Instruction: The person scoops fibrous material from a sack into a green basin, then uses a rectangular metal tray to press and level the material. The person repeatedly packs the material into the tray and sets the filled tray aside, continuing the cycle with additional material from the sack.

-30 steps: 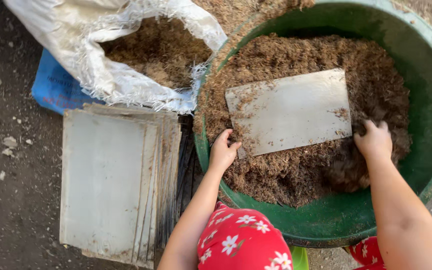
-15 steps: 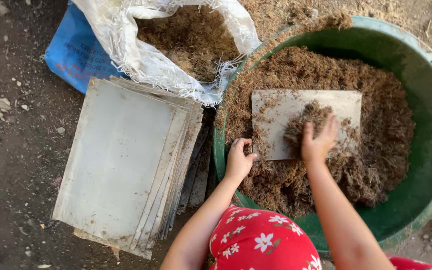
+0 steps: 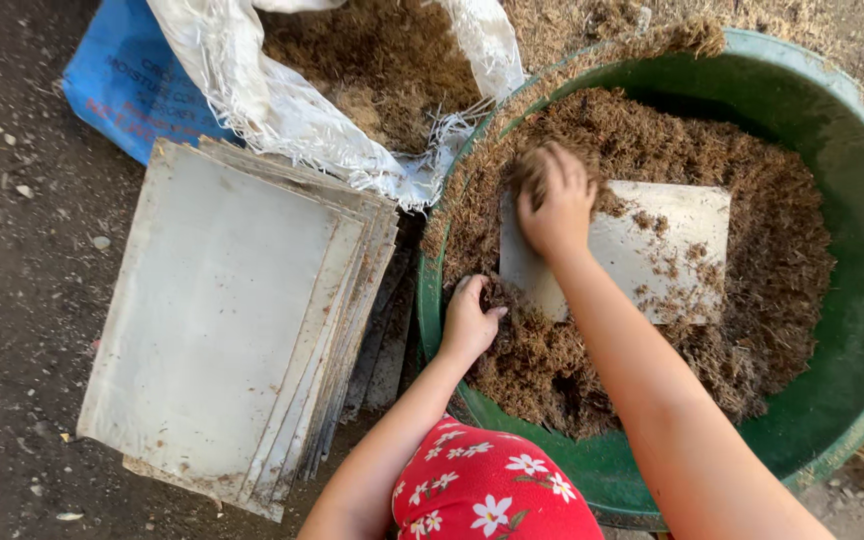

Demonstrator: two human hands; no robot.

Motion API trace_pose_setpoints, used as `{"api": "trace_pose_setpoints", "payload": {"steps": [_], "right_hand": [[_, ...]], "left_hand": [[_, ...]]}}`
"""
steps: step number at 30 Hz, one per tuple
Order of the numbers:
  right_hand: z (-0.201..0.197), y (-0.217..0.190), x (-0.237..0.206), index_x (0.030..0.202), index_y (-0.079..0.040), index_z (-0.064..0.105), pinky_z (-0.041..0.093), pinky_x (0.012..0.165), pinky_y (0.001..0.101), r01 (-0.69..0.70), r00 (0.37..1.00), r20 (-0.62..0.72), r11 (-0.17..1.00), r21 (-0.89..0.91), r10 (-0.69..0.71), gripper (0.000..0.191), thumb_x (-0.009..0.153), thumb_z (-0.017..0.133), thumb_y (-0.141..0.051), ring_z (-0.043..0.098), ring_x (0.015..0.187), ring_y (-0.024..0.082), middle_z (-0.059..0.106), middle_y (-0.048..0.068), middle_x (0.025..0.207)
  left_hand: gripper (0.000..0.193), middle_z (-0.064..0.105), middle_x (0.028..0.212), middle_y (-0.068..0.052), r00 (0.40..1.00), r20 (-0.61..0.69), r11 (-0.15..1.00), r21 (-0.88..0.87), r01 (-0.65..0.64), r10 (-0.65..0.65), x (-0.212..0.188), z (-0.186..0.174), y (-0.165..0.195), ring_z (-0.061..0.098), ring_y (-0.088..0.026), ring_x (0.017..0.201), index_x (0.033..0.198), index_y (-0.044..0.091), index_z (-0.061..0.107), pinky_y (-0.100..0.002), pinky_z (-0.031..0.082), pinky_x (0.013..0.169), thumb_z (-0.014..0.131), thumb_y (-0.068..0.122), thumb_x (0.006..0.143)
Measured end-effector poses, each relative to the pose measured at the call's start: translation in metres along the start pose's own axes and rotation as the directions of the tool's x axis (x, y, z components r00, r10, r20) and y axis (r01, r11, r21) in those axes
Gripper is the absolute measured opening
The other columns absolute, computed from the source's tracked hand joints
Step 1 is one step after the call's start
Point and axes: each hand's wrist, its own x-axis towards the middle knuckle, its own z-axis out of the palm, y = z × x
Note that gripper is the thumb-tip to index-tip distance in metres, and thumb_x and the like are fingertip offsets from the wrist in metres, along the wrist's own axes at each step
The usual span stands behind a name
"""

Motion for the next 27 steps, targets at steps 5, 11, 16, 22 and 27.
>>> {"api": "trace_pose_setpoints", "payload": {"steps": [5, 11, 16, 22, 27], "right_hand": [[0.009, -0.043, 0.000, 0.150, -0.002, 0.042, 0.018, 0.115, 0.0668, -0.135, 0.988, -0.084, 0.991, -0.021, 0.133, 0.071, 0.092, 0.068, -0.033, 0.027, 0.147, 0.039, 0.039, 0.020, 0.156], [-0.006, 0.053, 0.000, 0.143, -0.007, 0.052, 0.023, 0.121, 0.0536, -0.275, 0.956, 0.124, 0.960, 0.050, 0.267, 0.054, 0.091, 0.066, -0.017, 0.035, 0.145, 0.030, 0.044, 0.013, 0.152], [-0.042, 0.167, -0.005, 0.136, 0.001, 0.056, 0.028, 0.122, 0.0518, -0.506, 0.849, -0.133, 0.859, 0.076, 0.511, 0.037, 0.102, 0.061, -0.012, 0.038, 0.142, 0.031, 0.048, 0.017, 0.149], [-0.058, 0.181, -0.003, 0.128, 0.004, 0.054, 0.032, 0.112, 0.0481, -0.672, 0.668, -0.302, 0.726, 0.147, 0.680, 0.040, 0.094, 0.066, -0.014, 0.039, 0.133, 0.031, 0.048, 0.018, 0.141], [-0.027, 0.068, -0.051, 0.143, -0.008, 0.051, 0.030, 0.117, 0.0494, -0.430, 0.888, -0.073, 0.875, 0.225, 0.455, 0.052, 0.092, 0.059, -0.003, 0.040, 0.138, 0.031, 0.053, 0.014, 0.144]], "left_hand": [[0.057, 0.061, 0.130, -0.022, 0.998, -0.022, 0.995, 0.086, -0.057, 0.059, -0.002, -0.006, 0.008, 0.057, -0.039, 0.124, 0.123, -0.005, 0.059, -0.043, 0.047, 0.105, 0.086, 0.008, 0.075], [0.054, 0.058, 0.136, -0.019, 0.999, 0.025, 0.994, 0.103, 0.028, -0.031, -0.004, -0.006, 0.011, 0.058, -0.036, 0.125, 0.127, -0.001, 0.057, -0.042, 0.048, 0.104, 0.082, 0.011, 0.081], [0.053, 0.059, 0.133, -0.018, 0.999, 0.031, 0.994, 0.105, 0.027, -0.030, -0.003, -0.005, 0.012, 0.060, -0.034, 0.123, 0.127, -0.001, 0.056, -0.041, 0.049, 0.103, 0.081, 0.012, 0.082], [0.049, 0.060, 0.129, -0.017, 0.999, 0.048, 0.989, 0.150, -0.015, 0.008, 0.001, -0.005, 0.009, 0.059, -0.035, 0.121, 0.124, 0.000, 0.058, -0.042, 0.049, 0.100, 0.081, 0.013, 0.084], [0.051, 0.060, 0.127, -0.017, 0.996, 0.005, 0.988, 0.132, -0.085, 0.085, 0.001, 0.001, 0.000, 0.061, -0.035, 0.118, 0.121, -0.001, 0.058, -0.041, 0.049, 0.099, 0.083, 0.011, 0.079]]}}
